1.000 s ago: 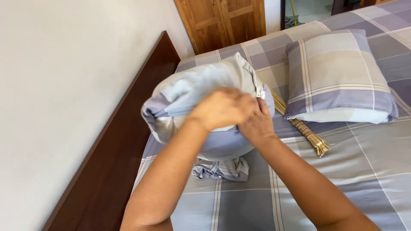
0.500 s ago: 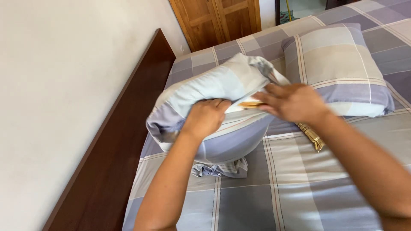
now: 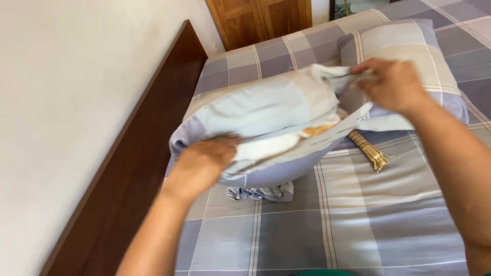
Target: The person inserts a white pillow into a gray and white checkered pillowcase on a bed. They pull the fabric over the pillow, tuck the corners, and smooth the surface. Finally, they fold a separate piece of gray fabric on the bed.
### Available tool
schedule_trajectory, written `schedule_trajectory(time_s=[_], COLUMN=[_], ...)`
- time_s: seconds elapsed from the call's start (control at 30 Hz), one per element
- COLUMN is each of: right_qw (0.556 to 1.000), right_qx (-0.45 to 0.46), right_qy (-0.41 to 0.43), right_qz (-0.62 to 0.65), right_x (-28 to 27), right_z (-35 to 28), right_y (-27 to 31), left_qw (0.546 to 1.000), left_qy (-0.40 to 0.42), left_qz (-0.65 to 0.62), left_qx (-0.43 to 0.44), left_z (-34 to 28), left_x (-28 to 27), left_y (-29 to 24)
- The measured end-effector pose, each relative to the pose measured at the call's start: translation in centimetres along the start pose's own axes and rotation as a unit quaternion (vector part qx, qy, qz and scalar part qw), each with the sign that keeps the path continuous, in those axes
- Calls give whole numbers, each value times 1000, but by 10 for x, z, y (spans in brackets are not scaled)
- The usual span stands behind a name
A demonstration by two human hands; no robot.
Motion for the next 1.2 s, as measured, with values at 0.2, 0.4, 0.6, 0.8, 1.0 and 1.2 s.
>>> schedule_trajectory(time_s=[0.2, 0.4, 0.6, 0.8, 1.0, 1.2], right_qw=[989, 922, 930, 888, 830, 986], right_qx=[1, 123, 145, 102, -88, 46], right_qy=[-68, 238, 267, 110, 30, 52], right_qz=[128, 281, 206, 436, 550, 149], right_x=[-12, 123, 216, 191, 51, 100], right_z=[5, -3, -35, -59, -41, -18], right_y=[-1, -45, -110, -114, 60, -42], left_qw=[973, 649, 708, 703, 764, 867], left_qy=[4, 252, 189, -93, -193, -125], left_qz=[-129, -653, -662, -705, -590, -456], left_qx=[-191, -298, -156, -16, 176, 161], left_z=[-27, -68, -49, 0, 55, 113], left_x=[-59, 135, 158, 85, -9, 60], left_y=[42, -4, -95, -79, -123, -170])
Point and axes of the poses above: each hand's wrist, its own z-axis towards the middle knuckle, its own x-axis out of the palm, y = z × x, the point moved 10 cm from there along z, towards the middle knuckle, and after that the axes turned 7 degrees about y, right-handed, at the moved point
